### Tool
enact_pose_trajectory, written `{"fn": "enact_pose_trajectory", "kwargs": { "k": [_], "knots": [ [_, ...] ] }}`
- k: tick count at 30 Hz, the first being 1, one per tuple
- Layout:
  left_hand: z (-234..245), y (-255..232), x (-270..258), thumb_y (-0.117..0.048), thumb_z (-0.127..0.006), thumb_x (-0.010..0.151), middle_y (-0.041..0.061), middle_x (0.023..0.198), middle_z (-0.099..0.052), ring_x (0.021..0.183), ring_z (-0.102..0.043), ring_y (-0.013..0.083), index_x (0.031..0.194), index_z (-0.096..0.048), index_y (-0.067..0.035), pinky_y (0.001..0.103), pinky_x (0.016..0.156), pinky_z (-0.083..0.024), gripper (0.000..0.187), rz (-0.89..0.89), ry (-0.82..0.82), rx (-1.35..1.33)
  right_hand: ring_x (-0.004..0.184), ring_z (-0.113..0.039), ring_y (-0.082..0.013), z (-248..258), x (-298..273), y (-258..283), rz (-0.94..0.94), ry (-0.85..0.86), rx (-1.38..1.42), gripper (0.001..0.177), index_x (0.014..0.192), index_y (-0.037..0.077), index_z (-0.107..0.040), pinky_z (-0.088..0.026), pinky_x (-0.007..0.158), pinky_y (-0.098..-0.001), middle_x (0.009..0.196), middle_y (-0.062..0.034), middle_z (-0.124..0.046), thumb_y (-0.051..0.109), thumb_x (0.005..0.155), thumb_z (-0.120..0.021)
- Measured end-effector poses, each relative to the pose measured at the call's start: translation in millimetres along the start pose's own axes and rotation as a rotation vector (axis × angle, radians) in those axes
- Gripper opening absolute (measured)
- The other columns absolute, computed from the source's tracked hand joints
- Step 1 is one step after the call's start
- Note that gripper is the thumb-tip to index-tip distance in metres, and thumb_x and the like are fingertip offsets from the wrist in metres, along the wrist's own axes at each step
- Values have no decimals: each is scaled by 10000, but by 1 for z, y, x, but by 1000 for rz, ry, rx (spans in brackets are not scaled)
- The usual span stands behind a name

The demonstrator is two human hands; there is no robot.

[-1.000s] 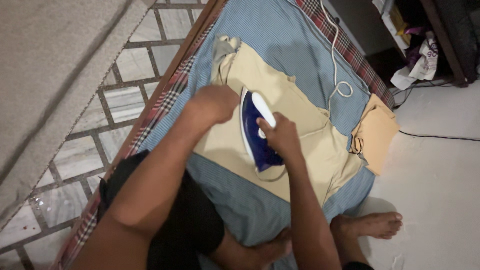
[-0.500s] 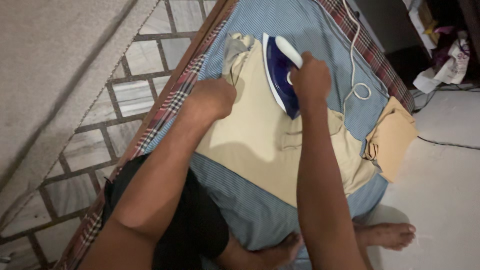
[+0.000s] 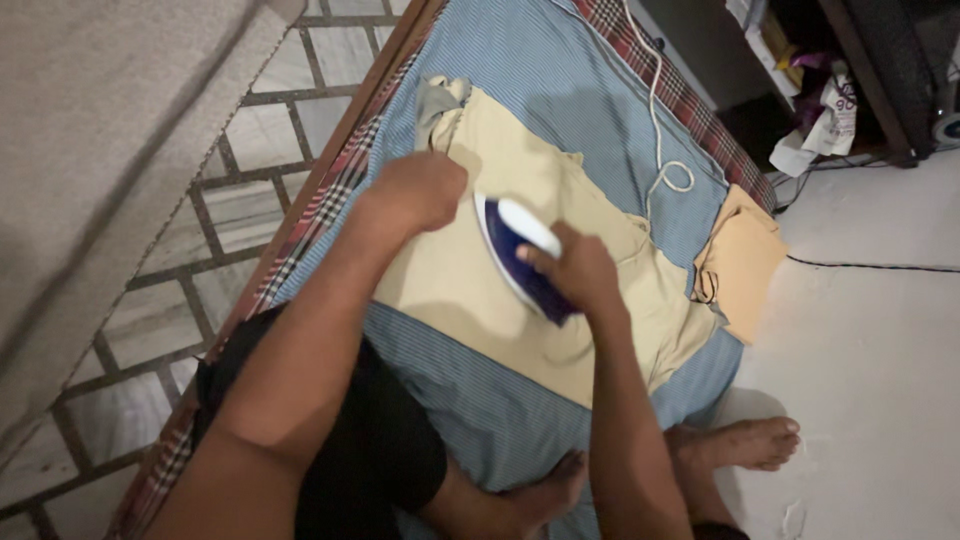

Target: The person irons a light-colored shirt laid out on a blue striped sheet on the floor. They use a blue and white electric iron to smooth the fabric, folding the sleeves and body of the shirt as they progress. The person finishes by folding the shirt into a neat stack.

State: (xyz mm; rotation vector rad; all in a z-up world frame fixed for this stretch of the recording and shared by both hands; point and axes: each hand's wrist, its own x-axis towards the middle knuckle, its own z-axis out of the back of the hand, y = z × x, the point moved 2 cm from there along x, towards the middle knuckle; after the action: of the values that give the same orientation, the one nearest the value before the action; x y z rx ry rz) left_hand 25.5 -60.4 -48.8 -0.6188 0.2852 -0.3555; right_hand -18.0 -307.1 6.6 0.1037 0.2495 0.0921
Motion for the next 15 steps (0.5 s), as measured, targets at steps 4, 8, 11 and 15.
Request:
{"fn": "enact_pose_trajectory", "kwargs": {
  "k": [4,8,11,15],
  "knots": [
    [-12,-15,-1,-31,-609,830,232,1054,-725,991,-715,403,1003,-758,-3,498,830,-581,230,-102,-22,-16,704,-718,-384,-6,-25,2,-83,-63,-92,649,930,100,-732,-551,646,-508,704,-163,-710,734,805,-666],
    [-33,-19,2,-51,-619,843,238,1081,-708,1010,-705,403,985,-764,-6,488,835,-581,208,-124,-8,7,656,-701,-389,-8,-13,10,-26,-202,-158,665,860,91,-734,-539,606,-509,672,-168,-695,749,833,-641],
    [-40,-14,4,-51,-631,834,271,1094,-697,1012,-706,414,1004,-756,8,487,839,-581,219,-101,-21,12,640,-691,-400,-8,18,17,17,-265,-220,689,866,76,-731,-531,586,-516,665,-184,-692,758,840,-635],
    [-40,-11,9,-31,-642,809,304,1098,-687,1014,-706,423,1001,-760,21,478,852,-583,231,-55,26,-21,697,-693,-410,-1,69,28,93,-358,-210,705,877,59,-731,-536,622,-524,718,-200,-703,757,877,-630]
  ]
}}
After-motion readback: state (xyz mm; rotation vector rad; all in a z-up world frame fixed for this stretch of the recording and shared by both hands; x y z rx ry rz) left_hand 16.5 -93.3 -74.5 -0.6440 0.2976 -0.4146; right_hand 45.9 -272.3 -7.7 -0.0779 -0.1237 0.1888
